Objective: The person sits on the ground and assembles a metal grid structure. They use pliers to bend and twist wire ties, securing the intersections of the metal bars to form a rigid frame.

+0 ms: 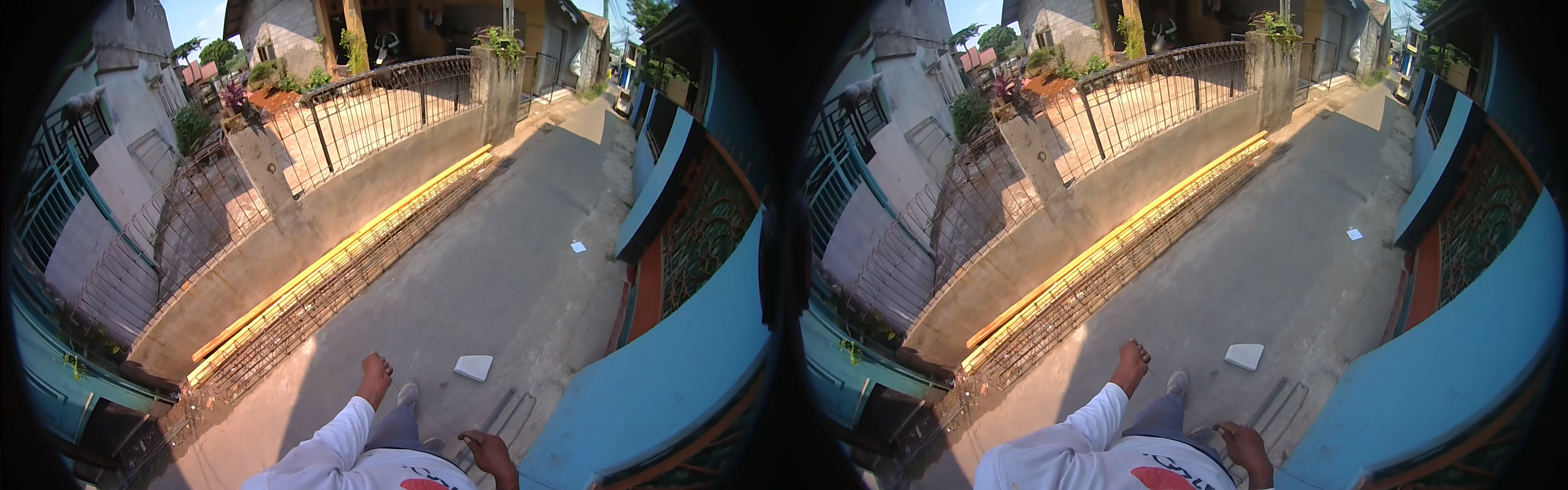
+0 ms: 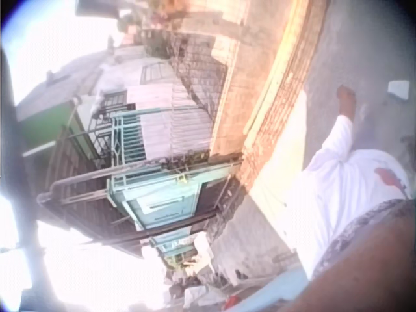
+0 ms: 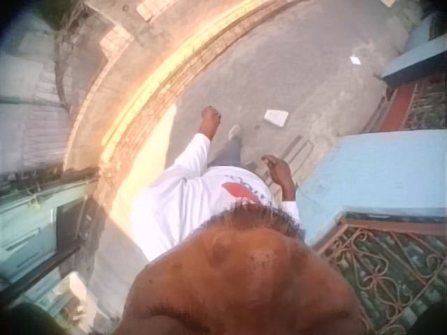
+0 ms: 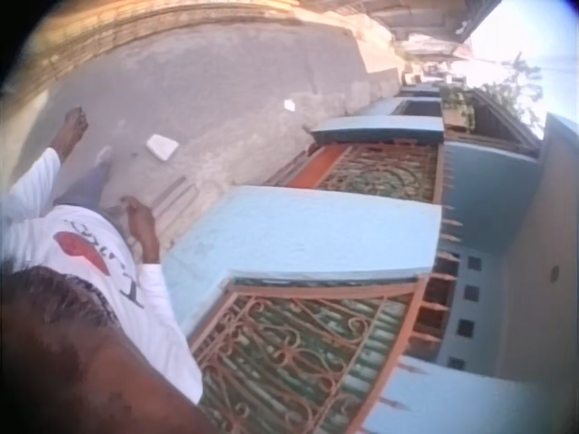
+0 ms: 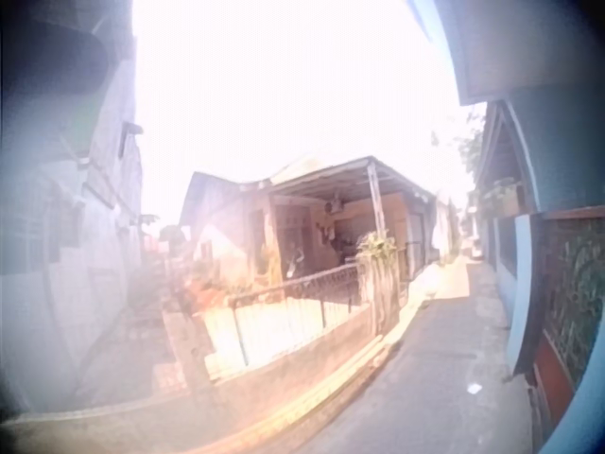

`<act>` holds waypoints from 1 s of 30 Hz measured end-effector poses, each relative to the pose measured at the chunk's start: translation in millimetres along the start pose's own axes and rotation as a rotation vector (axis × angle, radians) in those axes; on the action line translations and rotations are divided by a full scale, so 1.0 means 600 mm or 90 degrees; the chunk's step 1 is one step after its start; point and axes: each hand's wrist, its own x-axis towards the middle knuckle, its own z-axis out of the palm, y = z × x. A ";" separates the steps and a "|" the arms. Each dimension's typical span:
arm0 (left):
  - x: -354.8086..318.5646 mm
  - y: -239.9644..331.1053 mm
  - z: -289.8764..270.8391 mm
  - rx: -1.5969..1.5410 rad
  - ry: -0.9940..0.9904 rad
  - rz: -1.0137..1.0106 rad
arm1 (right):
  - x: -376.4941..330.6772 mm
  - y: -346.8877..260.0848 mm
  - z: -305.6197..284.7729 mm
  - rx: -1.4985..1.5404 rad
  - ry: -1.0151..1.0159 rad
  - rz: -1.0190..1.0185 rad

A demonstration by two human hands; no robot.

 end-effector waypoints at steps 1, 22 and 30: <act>-0.007 -0.006 0.004 0.150 0.016 0.078 | 0.001 -0.001 -0.001 -0.002 -0.002 0.010; -0.293 0.033 0.021 1.006 -0.746 0.127 | 0.094 0.096 -0.058 -0.005 0.061 0.004; -0.270 -0.033 0.020 0.569 -0.337 0.071 | 0.088 0.060 -0.024 0.049 0.091 -0.031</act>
